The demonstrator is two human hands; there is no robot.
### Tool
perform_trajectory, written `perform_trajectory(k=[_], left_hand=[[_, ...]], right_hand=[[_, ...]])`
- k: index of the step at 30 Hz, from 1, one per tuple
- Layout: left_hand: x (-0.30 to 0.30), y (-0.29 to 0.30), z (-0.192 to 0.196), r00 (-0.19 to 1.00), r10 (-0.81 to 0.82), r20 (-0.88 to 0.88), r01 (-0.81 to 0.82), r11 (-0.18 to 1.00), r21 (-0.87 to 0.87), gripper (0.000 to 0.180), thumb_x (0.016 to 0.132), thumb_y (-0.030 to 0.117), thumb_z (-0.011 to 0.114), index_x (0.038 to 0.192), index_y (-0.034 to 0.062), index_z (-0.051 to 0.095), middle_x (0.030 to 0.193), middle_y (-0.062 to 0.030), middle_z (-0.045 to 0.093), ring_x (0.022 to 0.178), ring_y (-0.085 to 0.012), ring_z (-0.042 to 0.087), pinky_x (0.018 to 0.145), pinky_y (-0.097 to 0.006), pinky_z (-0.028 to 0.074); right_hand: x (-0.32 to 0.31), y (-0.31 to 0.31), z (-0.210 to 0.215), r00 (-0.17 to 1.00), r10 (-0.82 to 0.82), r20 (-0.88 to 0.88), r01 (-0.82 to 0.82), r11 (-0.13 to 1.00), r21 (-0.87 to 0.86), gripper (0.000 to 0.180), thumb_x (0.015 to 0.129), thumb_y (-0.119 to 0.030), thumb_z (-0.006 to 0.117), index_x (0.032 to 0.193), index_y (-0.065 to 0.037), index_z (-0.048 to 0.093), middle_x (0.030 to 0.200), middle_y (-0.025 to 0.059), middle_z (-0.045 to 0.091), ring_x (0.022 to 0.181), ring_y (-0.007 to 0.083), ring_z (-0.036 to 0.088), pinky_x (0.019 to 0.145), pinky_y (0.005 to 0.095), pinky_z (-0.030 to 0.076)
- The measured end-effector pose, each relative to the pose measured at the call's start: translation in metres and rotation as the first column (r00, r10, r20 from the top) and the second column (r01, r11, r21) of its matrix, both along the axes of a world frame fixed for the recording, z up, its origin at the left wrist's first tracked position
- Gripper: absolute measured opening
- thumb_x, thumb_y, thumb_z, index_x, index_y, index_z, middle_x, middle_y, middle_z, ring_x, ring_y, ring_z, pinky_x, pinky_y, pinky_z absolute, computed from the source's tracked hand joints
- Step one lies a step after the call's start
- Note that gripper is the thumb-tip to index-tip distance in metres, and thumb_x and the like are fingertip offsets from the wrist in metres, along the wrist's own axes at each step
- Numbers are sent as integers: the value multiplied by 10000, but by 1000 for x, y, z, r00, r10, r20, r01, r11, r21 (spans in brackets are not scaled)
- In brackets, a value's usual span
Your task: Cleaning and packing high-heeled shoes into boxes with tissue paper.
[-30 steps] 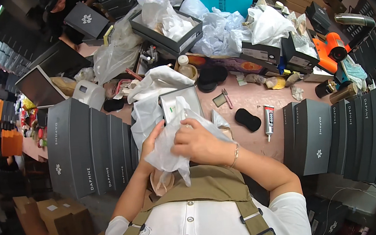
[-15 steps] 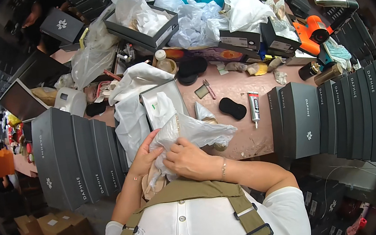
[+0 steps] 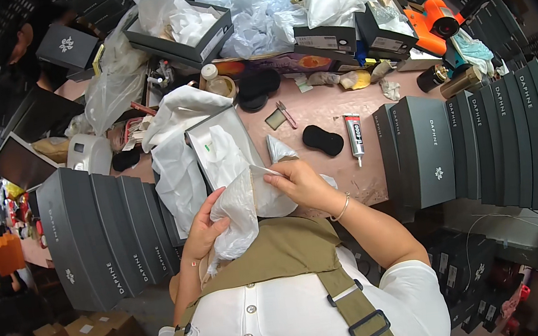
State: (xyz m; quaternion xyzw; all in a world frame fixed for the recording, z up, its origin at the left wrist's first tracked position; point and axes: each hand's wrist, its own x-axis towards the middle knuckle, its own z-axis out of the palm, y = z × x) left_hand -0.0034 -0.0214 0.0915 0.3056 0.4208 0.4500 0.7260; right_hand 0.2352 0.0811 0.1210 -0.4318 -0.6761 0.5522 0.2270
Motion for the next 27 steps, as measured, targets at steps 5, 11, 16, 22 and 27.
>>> perform_trajectory(k=[5, 11, 16, 22, 27], left_hand=[[-7, 0, -11, 989, 119, -84, -120, 993, -5, 572, 844, 47, 629, 1363, 6, 390, 1203, -68, 557, 1071, -134, 536, 939, -269, 417], [-18, 26, -43, 902, 429, -48, -430, 902, -23, 492, 828, -6, 587, 1299, -26, 449, 1116, -96, 603, 975, -133, 584, 843, -261, 480], [6, 39, -88, 756, 647, -96, -654, 754, -62, 596, 808, -42, 514, 1373, 53, 351, 1123, -135, 584, 945, -203, 605, 801, -320, 522], [15, 26, -52, 756, 495, 429, -448, 868, -214, 593, 873, 84, 557, 1406, 48, 300, 1282, -107, 501, 1111, -196, 533, 904, -316, 474], [-10, 47, -26, 970, 241, 11, -241, 970, -33, 704, 843, 28, 586, 1440, 32, 215, 1333, -112, 449, 1204, -184, 457, 998, -321, 389]], right_hand=[[14, 1, 1, 976, 179, 123, -192, 976, 101, 222, 891, -171, 598, 853, 47, 578, 623, 64, 478, 584, 112, 405, 538, 290, 372], [-19, 28, 12, 983, 71, 169, -86, 993, 84, 252, 865, -201, 601, 797, 38, 557, 606, 153, 519, 554, 217, 490, 541, 346, 409], [-95, 27, -9, 978, 88, 188, -162, 888, 430, 221, 825, -199, 584, 773, 16, 576, 697, 200, 594, 688, 350, 614, 612, 416, 472], [-101, -14, -28, 829, 129, 545, -489, 641, 591, 118, 777, -200, 595, 792, -83, 596, 772, 80, 611, 741, 277, 626, 646, 407, 458], [-91, -35, -2, 793, 109, 599, -558, 523, 644, 224, 774, -243, 624, 965, -127, 637, 987, 96, 585, 875, 236, 591, 748, 368, 404]])
